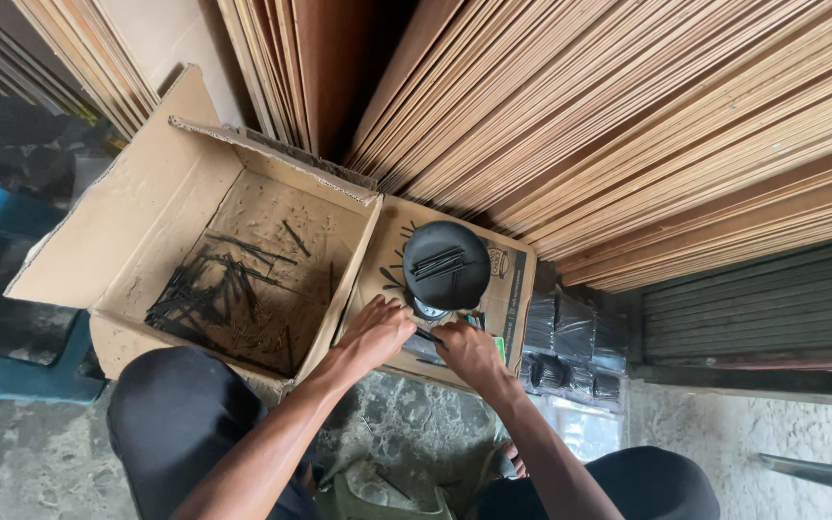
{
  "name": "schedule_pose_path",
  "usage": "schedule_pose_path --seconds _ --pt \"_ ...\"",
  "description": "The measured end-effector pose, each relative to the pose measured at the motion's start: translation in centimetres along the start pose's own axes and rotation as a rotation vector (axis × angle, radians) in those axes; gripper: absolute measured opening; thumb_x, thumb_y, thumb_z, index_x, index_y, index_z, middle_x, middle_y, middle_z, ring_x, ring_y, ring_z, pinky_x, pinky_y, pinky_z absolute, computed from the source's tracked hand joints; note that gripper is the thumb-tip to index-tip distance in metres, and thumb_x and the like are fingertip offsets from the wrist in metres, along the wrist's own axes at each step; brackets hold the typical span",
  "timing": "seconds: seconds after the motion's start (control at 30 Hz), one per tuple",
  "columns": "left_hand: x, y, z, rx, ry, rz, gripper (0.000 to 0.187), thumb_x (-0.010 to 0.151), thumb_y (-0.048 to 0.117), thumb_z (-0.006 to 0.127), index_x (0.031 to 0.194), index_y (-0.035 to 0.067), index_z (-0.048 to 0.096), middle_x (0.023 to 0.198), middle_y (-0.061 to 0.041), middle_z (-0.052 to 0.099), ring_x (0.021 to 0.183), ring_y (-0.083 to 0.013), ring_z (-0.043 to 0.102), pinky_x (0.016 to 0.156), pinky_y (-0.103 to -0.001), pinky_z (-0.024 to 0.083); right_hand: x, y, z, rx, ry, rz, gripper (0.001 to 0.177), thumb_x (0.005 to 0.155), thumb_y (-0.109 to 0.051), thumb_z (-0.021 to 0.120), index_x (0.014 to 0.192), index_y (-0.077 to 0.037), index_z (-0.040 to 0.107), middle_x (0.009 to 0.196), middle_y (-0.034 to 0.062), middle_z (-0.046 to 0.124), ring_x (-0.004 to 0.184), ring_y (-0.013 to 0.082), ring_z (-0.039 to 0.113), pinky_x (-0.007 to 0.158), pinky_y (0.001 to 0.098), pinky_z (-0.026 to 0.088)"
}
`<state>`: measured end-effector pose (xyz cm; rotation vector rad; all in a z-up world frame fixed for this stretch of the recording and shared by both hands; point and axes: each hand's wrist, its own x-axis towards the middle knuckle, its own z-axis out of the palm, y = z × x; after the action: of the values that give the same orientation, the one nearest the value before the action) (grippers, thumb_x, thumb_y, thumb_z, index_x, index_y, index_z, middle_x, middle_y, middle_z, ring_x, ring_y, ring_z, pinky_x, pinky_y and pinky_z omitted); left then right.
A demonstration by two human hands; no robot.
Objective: The person sits on a low stool and packs black zip ties from a cardboard box into a small plastic bag. They use a handheld scale to weigh the bag and a utility knife to seal it. The person then places the sealed bag into a larger plastic bag.
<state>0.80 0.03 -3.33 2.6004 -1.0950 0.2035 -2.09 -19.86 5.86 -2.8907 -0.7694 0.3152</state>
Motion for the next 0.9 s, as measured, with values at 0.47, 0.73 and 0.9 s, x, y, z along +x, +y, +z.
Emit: schedule_pose_path --seconds 0.47,0.73,0.9 --pt "0.0 1.7 -4.6 0.019 -0.067 -0.023 0.001 0.067 0.016 0.061 0.068 0.017 0.061 0.072 -0.001 0.058 0.075 -0.0204 0.05 0.065 -0.035 0.04 1.0 0.7 1.3 -0.071 -0.094 0.023 0.009 0.081 -0.012 0.058 0.074 -0.014 0.064 0.072 0.0029 0.063 0.068 0.023 0.065 0.056 0.0352 0.054" --pt "-0.3 2.5 -8.2 0.018 -0.097 -0.022 0.005 0.065 0.016 0.064 0.067 0.016 0.06 0.072 -0.001 0.057 0.077 -0.0215 0.05 0.067 -0.036 0.04 0.9 0.8 0.7 -0.169 -0.076 0.016 0.008 0.08 -0.011 0.06 0.078 -0.016 0.067 0.076 0.003 0.064 0.079 0.0224 0.065 0.062 0.035 0.055" --pt "-0.3 2.0 -5.8 0.0 -0.13 -0.076 0.006 0.067 0.011 0.06 0.066 0.017 0.062 0.072 0.0 0.059 0.074 -0.0199 0.052 0.064 -0.035 0.04 -1.3 0.2 -1.6 0.068 0.148 -0.038 0.019 0.083 -0.027 0.06 0.073 -0.012 0.066 0.073 0.0093 0.067 0.076 0.0291 0.064 0.063 0.0383 0.052"
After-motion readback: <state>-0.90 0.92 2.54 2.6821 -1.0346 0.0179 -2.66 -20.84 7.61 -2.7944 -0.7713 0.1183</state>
